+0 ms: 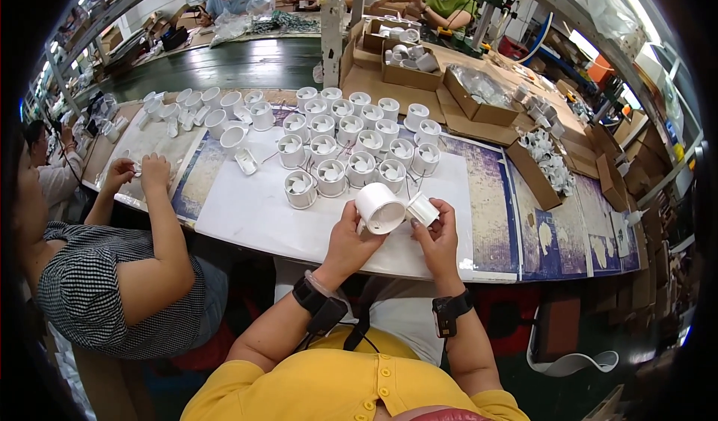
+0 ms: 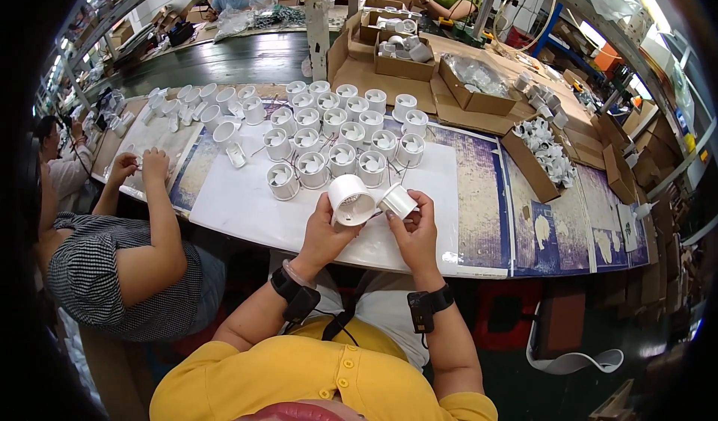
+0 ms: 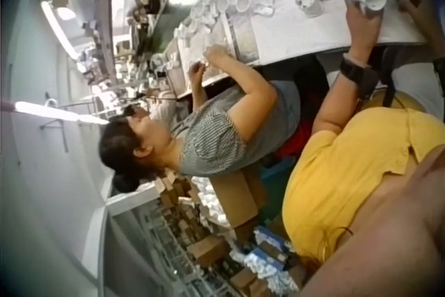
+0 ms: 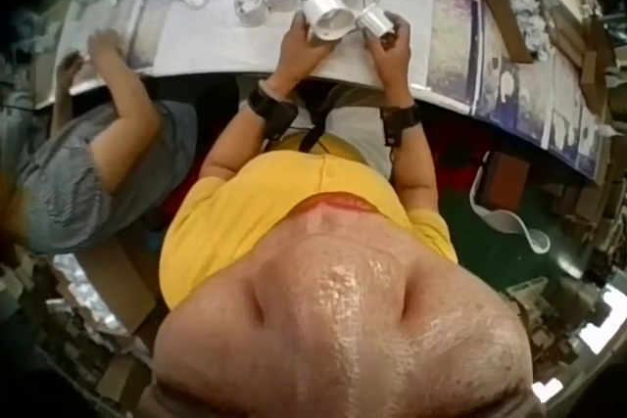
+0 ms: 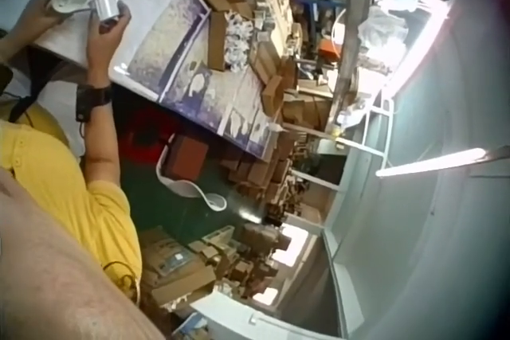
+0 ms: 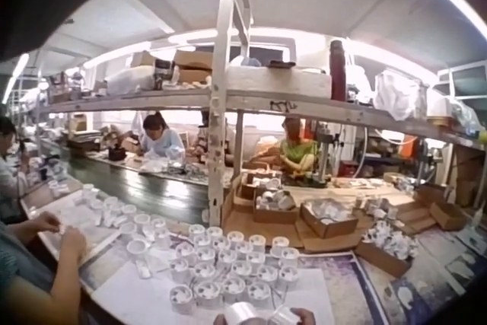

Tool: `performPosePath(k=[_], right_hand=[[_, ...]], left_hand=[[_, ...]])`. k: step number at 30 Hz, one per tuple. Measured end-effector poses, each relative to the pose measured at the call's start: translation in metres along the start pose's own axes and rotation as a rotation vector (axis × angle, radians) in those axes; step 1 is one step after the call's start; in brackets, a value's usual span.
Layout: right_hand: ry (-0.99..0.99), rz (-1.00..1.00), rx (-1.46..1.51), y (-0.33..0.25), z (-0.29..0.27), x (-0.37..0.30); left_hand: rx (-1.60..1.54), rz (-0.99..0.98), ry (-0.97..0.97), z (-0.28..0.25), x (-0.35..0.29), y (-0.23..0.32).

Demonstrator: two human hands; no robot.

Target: Assembling small wires and components into white plastic circular housings at a factory workstation.

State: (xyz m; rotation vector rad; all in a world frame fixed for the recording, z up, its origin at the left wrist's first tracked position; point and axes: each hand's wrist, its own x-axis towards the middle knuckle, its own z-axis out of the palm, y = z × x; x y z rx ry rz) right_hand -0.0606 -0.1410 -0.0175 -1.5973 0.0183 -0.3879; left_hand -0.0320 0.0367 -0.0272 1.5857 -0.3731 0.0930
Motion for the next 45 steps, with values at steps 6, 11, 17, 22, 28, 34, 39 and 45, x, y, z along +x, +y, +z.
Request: performPosePath(k=[6,11,17,22,28,34,39,45], right_hand=[[0.020,-0.005,-0.005,0.004,-0.001,-0.005],[0.015,-0.024,-0.011,0.006,-0.002,-0.003],[0.018,-0.001,-0.019,0.004,-0.002,-0.003],[0.022,-0.007,-0.024,0.004,-0.001,-0.002],[0.002,-0.003,-0.015,0.005,-0.001,-0.003],[0.013,0.008,-0.032,0.002,-0.003,-0.005],[0.002,-0.013,-0.023,0.003,-0.001,-0.002],[-0.009,0.014,-0.052,0.000,-0.002,-0.004]], left_hand=[[0.045,0.018,0.053,0.002,-0.003,-0.001],[0.074,0.016,0.053,0.000,-0.003,0.000],[0.079,0.026,0.061,0.002,-0.003,-0.005],[0.077,0.034,0.063,0.001,-0.002,-0.004],[0.083,0.038,0.078,0.000,-0.004,0.001],[0.071,0.071,0.072,0.002,-0.002,0.001],[0.086,-0.029,0.030,0.000,-0.003,0.006],[0.154,0.034,0.025,0.001,0.002,0.006]])
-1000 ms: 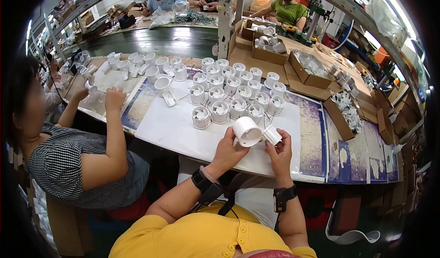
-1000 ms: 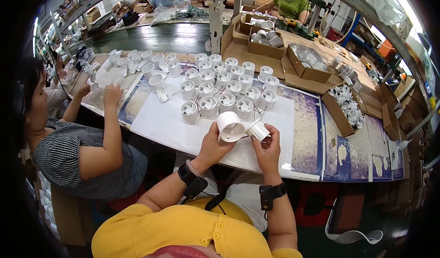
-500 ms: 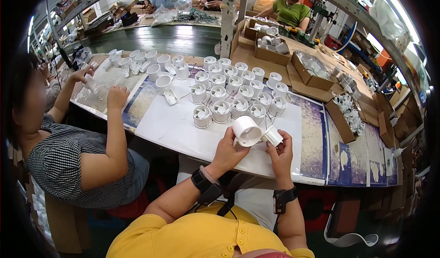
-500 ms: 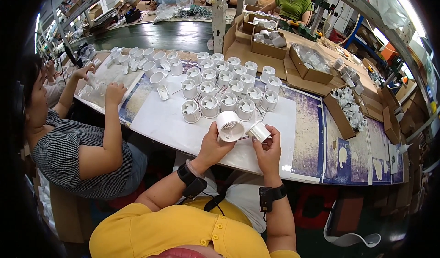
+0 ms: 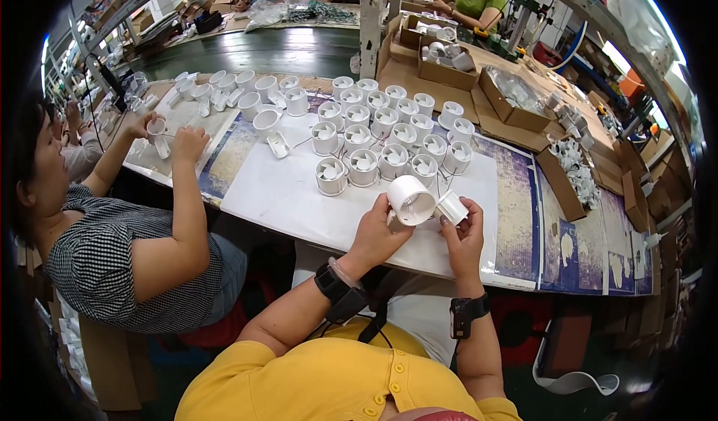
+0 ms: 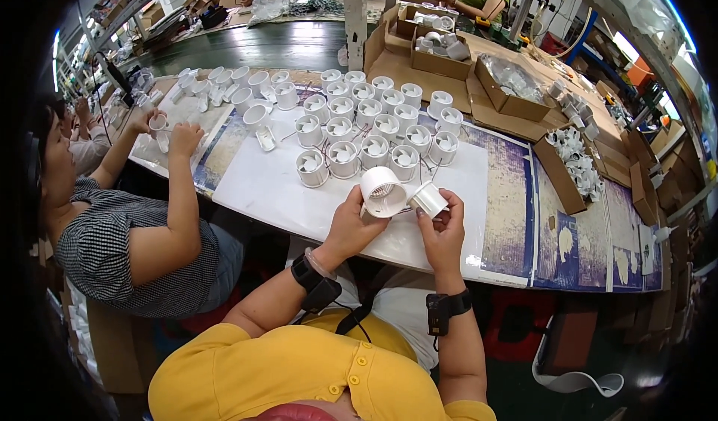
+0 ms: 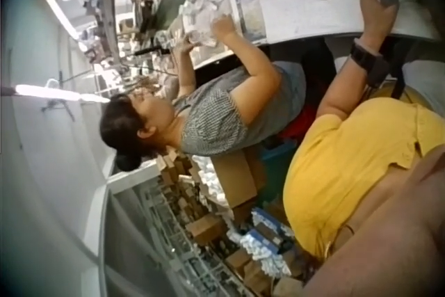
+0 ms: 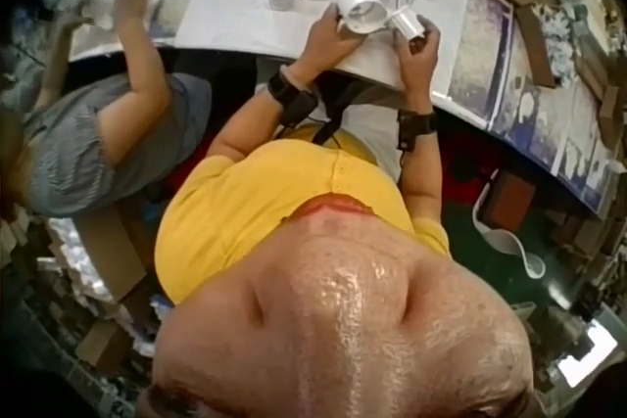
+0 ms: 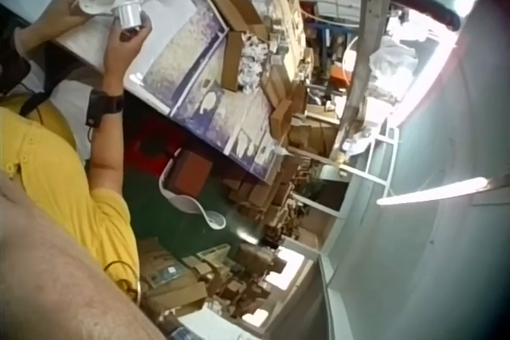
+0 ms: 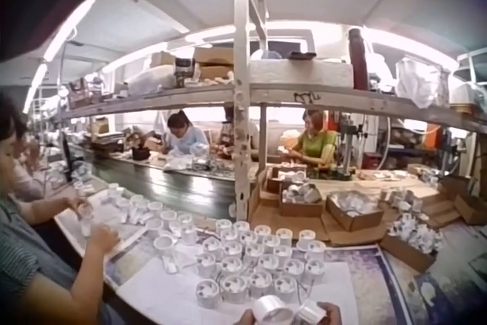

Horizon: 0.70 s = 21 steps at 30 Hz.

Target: Assembling small wires and components into white plastic circular housings at a factory workstation.

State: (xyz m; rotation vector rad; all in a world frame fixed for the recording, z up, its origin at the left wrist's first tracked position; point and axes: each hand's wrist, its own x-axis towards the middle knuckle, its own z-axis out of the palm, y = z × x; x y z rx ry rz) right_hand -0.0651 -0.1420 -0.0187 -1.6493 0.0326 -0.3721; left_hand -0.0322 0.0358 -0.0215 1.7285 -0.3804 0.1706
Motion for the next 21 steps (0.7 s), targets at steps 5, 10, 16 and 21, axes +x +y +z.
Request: performPosePath(k=[5,10,16,21], right_hand=[[0.010,-0.012,-0.028,0.0014,-0.0012,-0.0007],[0.014,-0.042,-0.035,0.0032,0.0037,-0.0001],[-0.002,-0.012,-0.048,0.0015,-0.0011,-0.0003],[-0.001,-0.002,-0.034,0.0011,-0.0006,0.0014]], left_hand=[[-0.021,-0.012,0.006,0.0015,-0.0020,-0.0007],[-0.021,-0.008,0.019,-0.0005,-0.0053,-0.0024],[-0.008,-0.022,0.011,0.0011,-0.0045,-0.0012],[-0.001,-0.006,0.034,0.0015,-0.0020,0.0007]])
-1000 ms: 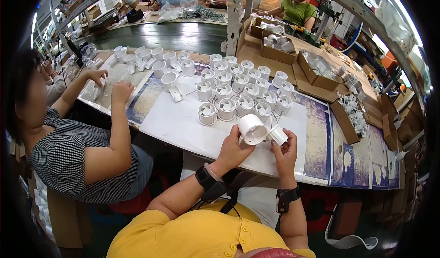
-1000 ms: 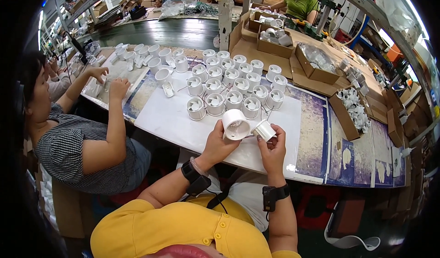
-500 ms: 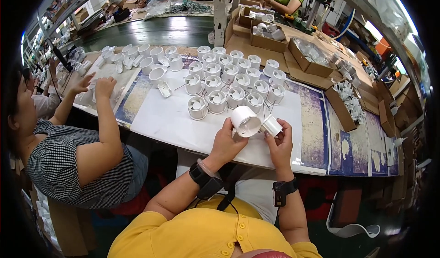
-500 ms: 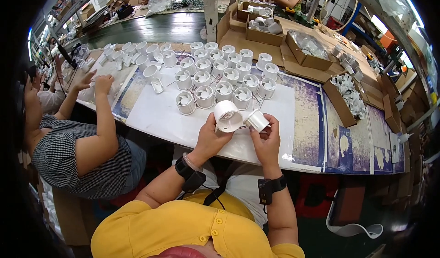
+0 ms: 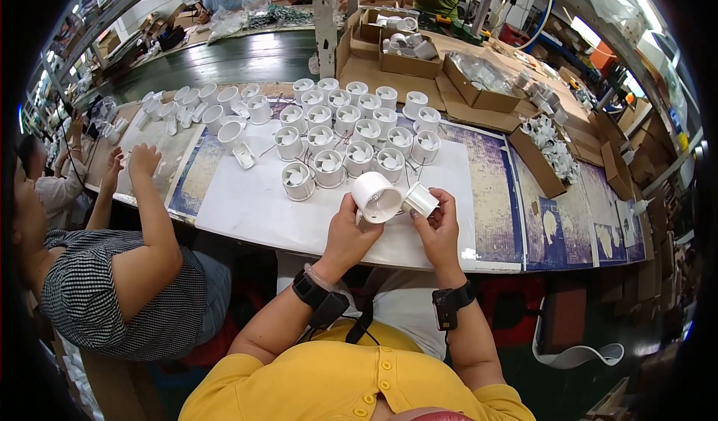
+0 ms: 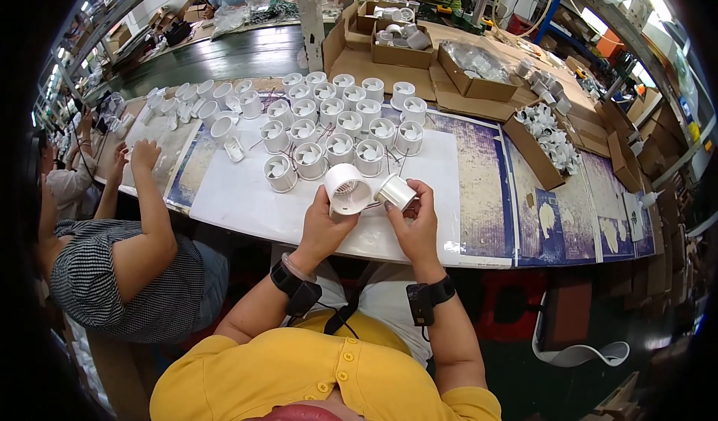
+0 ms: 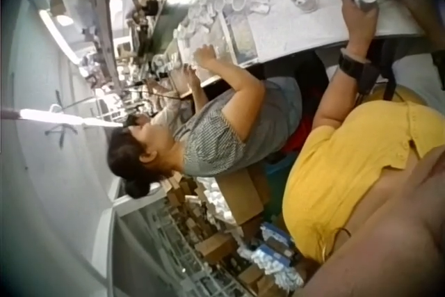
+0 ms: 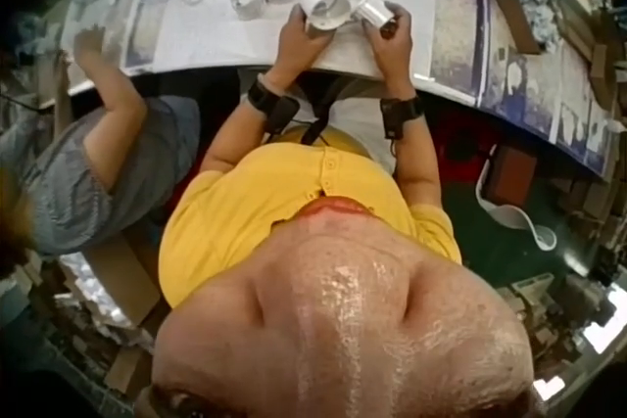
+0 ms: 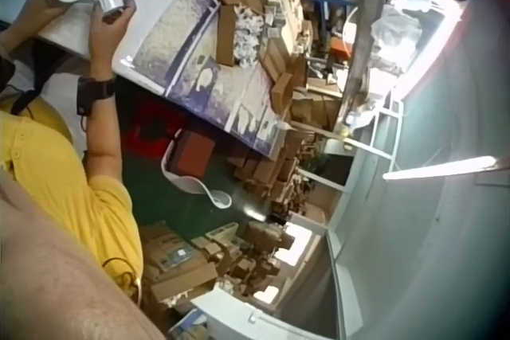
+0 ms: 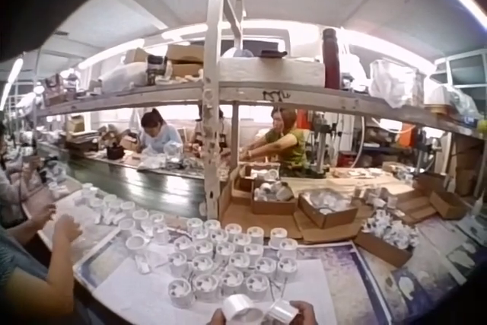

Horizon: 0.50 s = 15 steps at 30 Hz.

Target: Assembling small wires and components into white plastic circular housings at a factory workstation.

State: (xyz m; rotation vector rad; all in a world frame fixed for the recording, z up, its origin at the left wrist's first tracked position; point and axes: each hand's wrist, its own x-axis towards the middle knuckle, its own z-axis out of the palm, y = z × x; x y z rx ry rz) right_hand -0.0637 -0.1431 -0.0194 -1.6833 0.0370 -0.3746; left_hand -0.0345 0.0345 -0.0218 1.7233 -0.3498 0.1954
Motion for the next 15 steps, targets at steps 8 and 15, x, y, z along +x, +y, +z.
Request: performPosePath(k=[8,15], right_hand=[[-0.006,-0.071,-0.093,0.004,-0.001,-0.001],[0.021,-0.108,-0.170,0.010,-0.001,0.000]], left_hand=[[0.009,-0.004,-0.006,-0.001,-0.001,-0.003],[0.023,-0.001,-0.003,0.000,-0.002,-0.004]])
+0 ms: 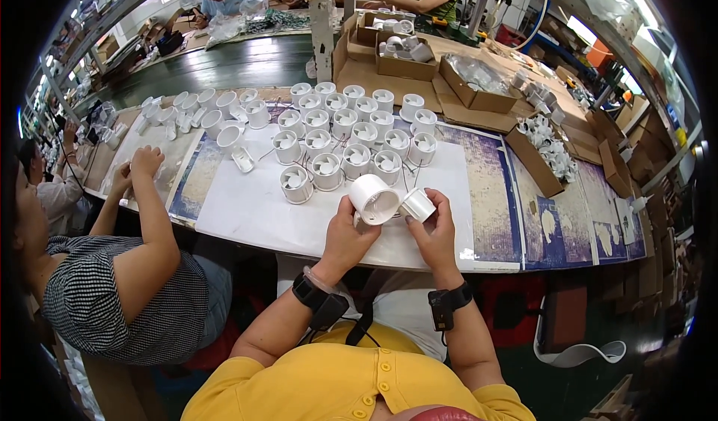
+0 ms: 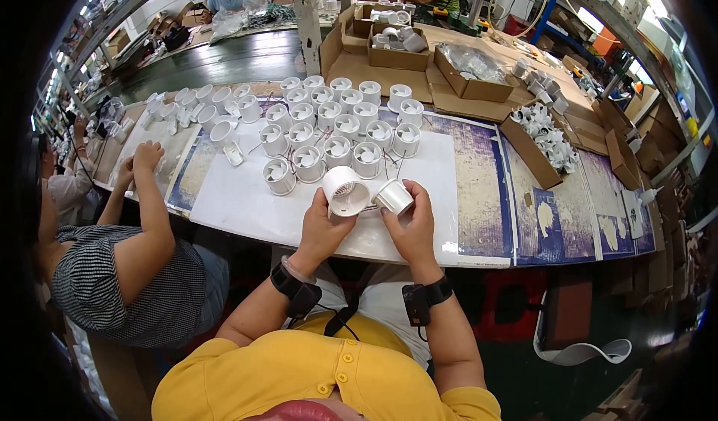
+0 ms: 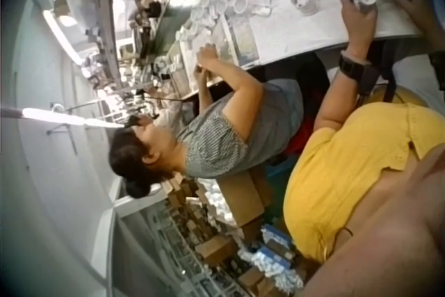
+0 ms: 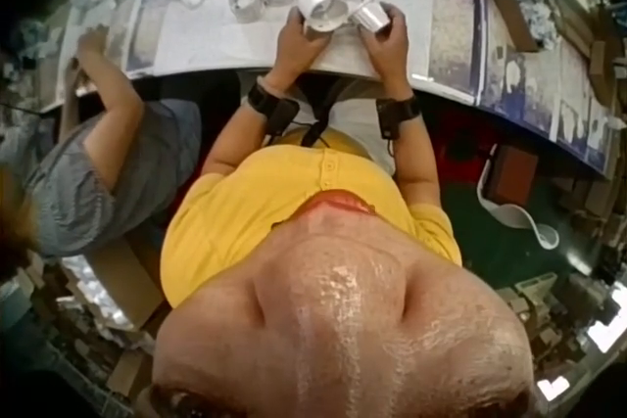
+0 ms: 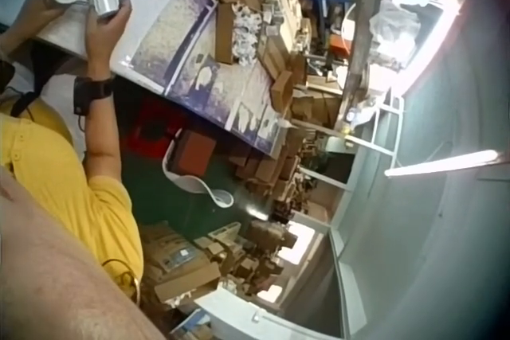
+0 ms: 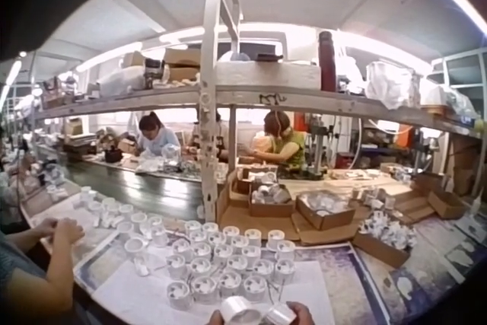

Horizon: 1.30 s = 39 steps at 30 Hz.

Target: Assembling small wires and components into white plastic circular housings at a factory workstation.

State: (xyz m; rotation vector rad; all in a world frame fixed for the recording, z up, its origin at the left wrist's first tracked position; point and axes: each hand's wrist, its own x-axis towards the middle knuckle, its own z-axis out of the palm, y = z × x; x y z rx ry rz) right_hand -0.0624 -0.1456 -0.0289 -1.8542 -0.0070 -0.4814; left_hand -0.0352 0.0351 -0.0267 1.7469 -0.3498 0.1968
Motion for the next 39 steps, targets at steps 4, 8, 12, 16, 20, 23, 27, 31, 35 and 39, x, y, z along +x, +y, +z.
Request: performPosePath(k=[4,8,12,16,20,23,27,31,35,39], right_hand=[[0.035,-0.025,-0.042,-0.004,0.001,0.000],[0.003,-0.031,-0.154,-0.012,0.000,0.000],[0.012,-0.093,-0.217,-0.014,0.002,0.001],[0.009,-0.089,-0.194,-0.012,0.000,0.000],[0.034,-0.071,-0.151,-0.008,-0.001,0.000],[0.045,-0.113,-0.197,-0.008,0.002,-0.001],[0.064,-0.073,-0.167,-0.006,0.004,0.001],[0.085,-0.107,-0.186,-0.003,0.006,0.003],[0.082,-0.095,-0.249,-0.007,0.006,0.002],[0.135,-0.083,-0.220,-0.006,0.005,0.001]], left_hand=[[0.031,0.017,0.000,-0.001,0.001,0.001],[0.054,0.014,-0.004,0.001,0.000,0.003],[0.049,0.016,0.004,0.000,0.002,0.001],[0.055,0.011,0.010,0.002,0.000,0.002],[0.077,0.033,0.021,0.002,0.000,0.001],[0.091,0.048,0.027,0.002,-0.001,0.000],[0.105,0.056,0.036,0.002,0.000,0.000],[0.112,0.078,0.054,0.002,0.004,0.002],[0.137,0.084,0.072,0.002,0.004,-0.001],[0.193,0.116,0.082,0.005,0.002,0.001]])
